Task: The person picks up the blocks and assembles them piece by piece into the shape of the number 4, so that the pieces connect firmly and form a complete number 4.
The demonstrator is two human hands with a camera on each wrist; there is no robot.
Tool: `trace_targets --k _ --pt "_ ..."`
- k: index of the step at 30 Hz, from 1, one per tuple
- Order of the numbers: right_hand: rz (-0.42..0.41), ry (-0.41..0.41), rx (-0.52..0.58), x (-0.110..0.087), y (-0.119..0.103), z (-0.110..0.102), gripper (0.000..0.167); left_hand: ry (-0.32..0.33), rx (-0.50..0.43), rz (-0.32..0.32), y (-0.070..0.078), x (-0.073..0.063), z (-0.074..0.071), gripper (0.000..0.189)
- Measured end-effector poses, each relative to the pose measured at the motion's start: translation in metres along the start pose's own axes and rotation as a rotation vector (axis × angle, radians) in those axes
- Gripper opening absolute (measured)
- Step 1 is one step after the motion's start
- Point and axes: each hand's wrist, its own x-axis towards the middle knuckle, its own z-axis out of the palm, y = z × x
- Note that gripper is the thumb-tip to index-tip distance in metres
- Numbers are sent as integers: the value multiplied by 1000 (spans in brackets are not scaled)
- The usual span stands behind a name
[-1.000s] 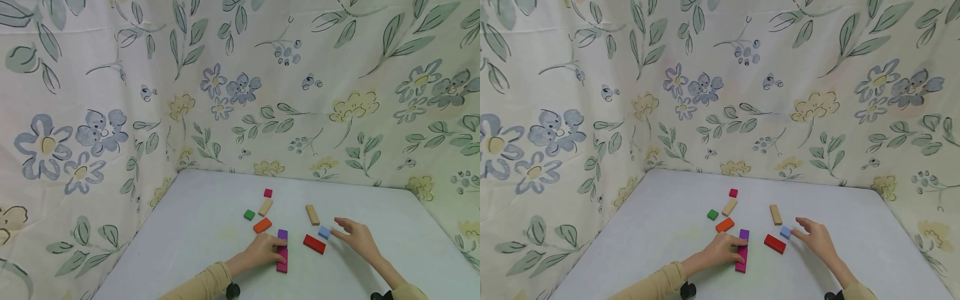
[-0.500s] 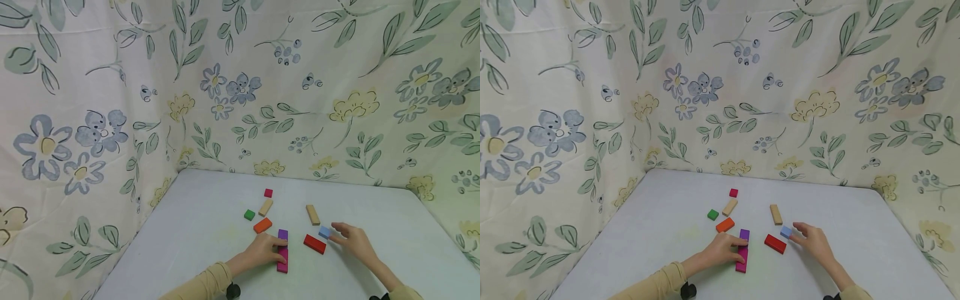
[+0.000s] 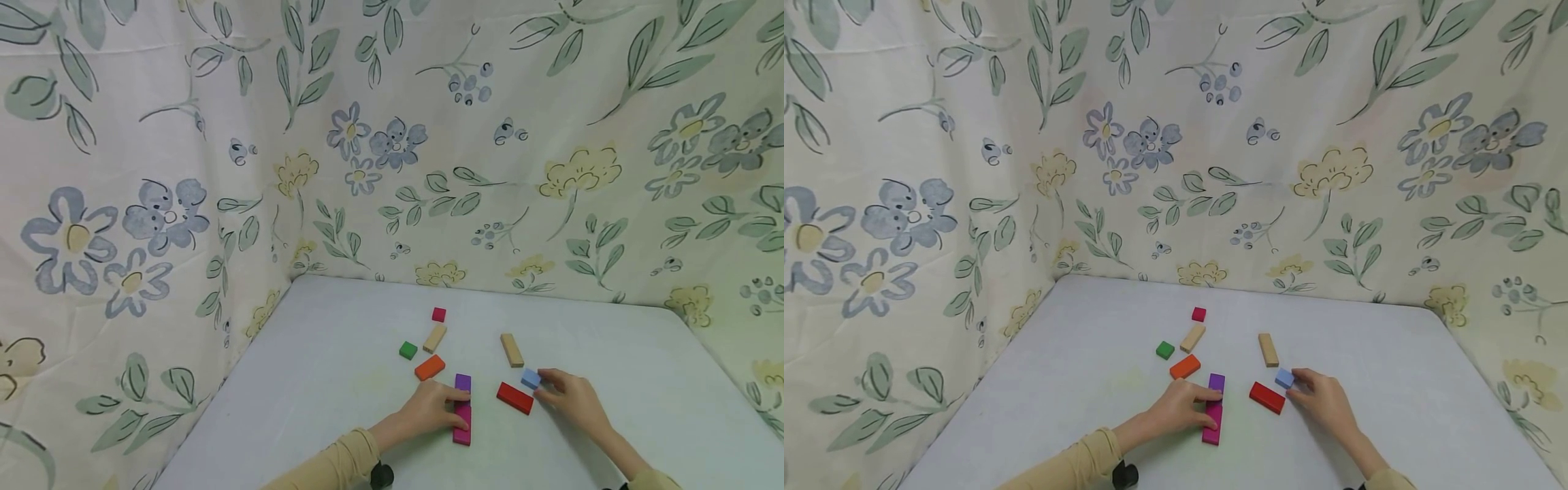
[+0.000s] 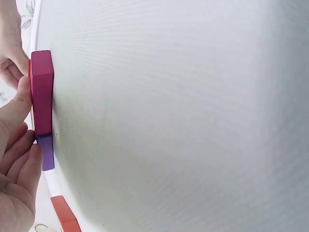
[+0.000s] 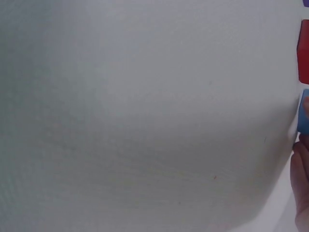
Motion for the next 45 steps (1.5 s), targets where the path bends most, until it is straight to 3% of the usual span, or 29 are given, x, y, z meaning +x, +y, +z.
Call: trace_targets --k 28,45 --pt "-20 60 -14 -2 1 3 35 -9 -39 -58 0 1 2 54" --pt "-17 89 31 -4 0 -2 34 16 -31 -34 0 -1 1 54"
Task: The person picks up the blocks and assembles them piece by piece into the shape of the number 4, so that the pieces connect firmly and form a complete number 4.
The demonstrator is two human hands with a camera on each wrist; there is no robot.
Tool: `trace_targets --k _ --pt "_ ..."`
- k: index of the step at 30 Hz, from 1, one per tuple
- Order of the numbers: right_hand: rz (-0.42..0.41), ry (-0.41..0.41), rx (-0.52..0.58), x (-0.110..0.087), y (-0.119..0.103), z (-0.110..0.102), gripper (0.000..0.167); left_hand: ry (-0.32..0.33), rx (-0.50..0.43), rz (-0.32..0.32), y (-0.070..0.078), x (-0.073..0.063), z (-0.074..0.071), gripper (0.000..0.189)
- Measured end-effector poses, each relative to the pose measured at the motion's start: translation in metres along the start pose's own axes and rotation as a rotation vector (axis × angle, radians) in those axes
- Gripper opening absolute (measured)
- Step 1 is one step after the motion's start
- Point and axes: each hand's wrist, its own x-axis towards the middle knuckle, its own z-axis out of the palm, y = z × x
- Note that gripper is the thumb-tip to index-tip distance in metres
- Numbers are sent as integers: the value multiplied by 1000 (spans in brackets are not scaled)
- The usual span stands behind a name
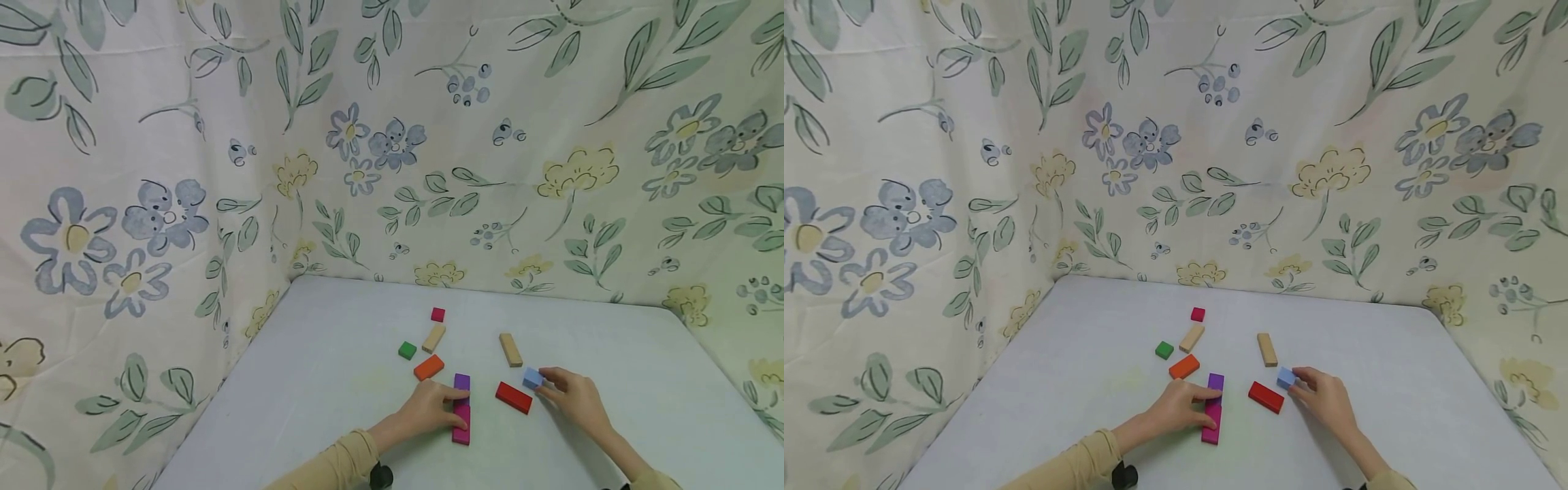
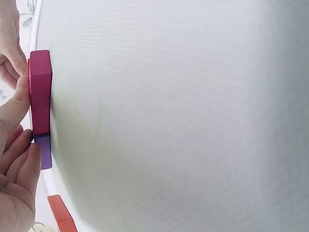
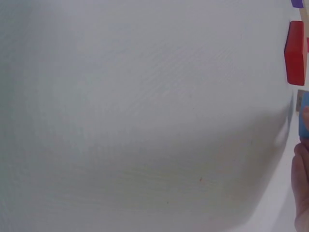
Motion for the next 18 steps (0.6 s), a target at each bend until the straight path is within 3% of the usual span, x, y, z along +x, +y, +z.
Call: trace_targets --k 18 --pt "-94 42 41 6 -9 -5 34 2 8 19 -1 1 1 54"
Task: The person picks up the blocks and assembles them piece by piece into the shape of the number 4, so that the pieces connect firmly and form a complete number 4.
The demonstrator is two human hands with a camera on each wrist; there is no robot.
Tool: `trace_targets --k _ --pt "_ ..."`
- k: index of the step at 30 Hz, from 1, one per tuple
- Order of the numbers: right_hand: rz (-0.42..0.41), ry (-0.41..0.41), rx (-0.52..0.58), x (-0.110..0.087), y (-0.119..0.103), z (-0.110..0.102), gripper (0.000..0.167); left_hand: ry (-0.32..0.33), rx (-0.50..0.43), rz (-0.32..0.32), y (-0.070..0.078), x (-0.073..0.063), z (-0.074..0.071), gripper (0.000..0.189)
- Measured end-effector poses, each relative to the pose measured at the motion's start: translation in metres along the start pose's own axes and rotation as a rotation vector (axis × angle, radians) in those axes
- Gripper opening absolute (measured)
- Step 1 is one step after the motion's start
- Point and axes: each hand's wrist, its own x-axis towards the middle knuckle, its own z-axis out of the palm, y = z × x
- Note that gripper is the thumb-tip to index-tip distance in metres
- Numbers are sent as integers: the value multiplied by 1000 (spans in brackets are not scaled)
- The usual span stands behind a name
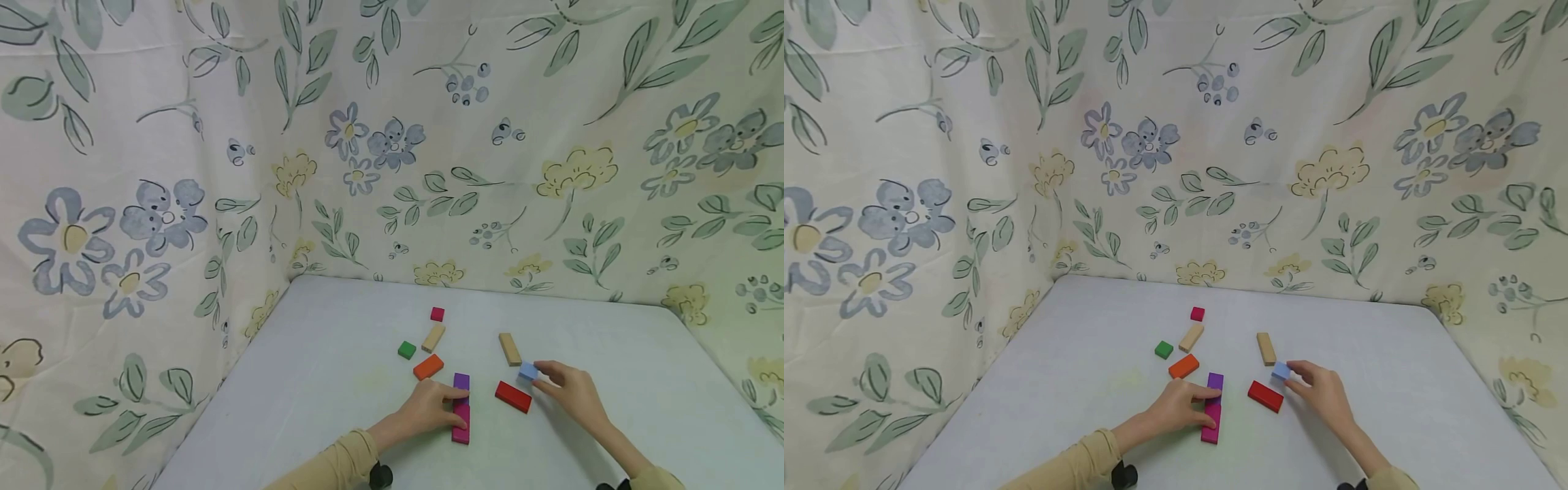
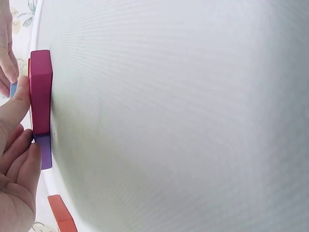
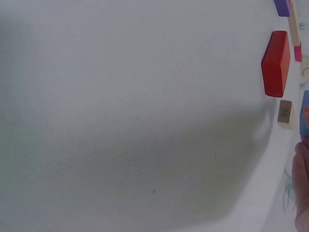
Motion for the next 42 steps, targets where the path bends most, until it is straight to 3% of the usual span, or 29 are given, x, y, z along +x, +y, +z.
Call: trace_targets --k 10,28,35,42 --pt "-33 6 39 4 -14 0 35 -8 -9 -26 1 0 -1 53" --pt "-87 1 91 13 -32 9 33 -2 -2 9 0 -1 -2 52" --pt "-128 11 113 19 -40 16 35 -13 4 -15 0 1 -2 53" --pt "-111 -13 144 26 -47 20 34 -23 1 -27 1 2 -2 53"
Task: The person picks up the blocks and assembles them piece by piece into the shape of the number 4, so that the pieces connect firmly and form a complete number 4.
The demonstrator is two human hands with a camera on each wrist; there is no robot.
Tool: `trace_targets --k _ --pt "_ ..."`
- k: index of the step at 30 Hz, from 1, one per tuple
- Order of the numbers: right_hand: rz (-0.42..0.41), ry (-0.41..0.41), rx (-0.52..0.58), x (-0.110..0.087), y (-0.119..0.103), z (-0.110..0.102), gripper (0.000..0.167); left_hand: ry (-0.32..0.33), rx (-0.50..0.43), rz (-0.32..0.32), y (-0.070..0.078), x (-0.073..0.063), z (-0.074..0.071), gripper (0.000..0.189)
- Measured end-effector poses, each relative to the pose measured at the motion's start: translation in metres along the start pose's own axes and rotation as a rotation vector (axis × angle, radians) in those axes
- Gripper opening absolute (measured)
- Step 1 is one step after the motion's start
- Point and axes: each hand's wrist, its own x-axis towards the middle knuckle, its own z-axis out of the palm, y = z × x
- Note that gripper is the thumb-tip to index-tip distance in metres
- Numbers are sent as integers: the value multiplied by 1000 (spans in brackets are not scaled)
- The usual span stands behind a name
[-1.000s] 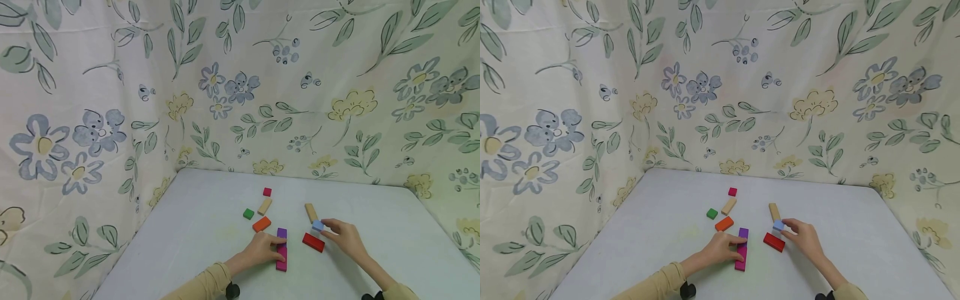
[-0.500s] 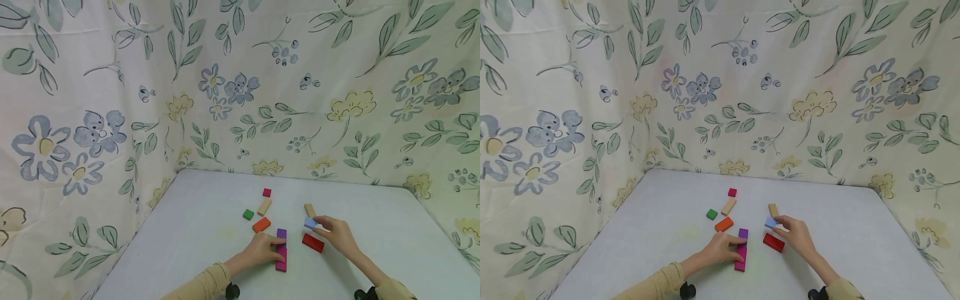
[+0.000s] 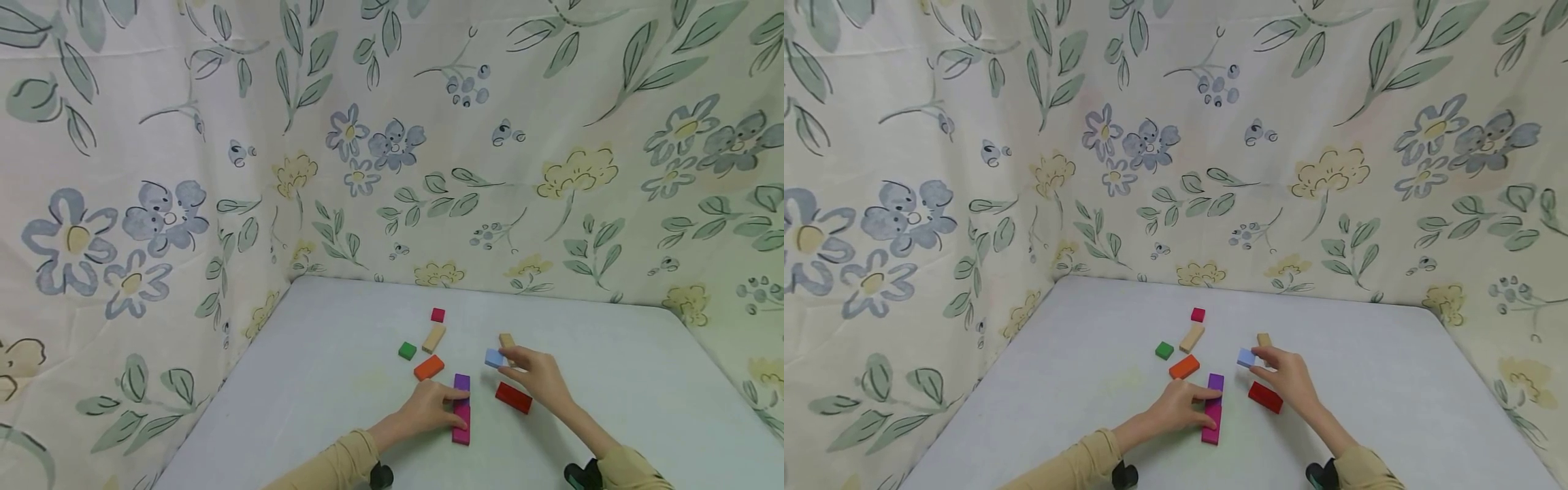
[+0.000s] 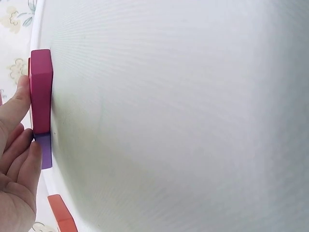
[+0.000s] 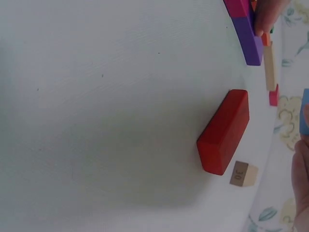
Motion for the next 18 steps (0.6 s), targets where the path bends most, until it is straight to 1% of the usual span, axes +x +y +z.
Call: trace_targets --k 3,11,18 --pt "6 -2 18 3 -2 1 34 -1 10 3 0 0 0 53" --pt "43 -17 8 10 -4 8 34 6 8 8 0 0 -1 53" --pt "2 -20 14 15 -4 15 32 4 17 12 0 -1 -1 53"
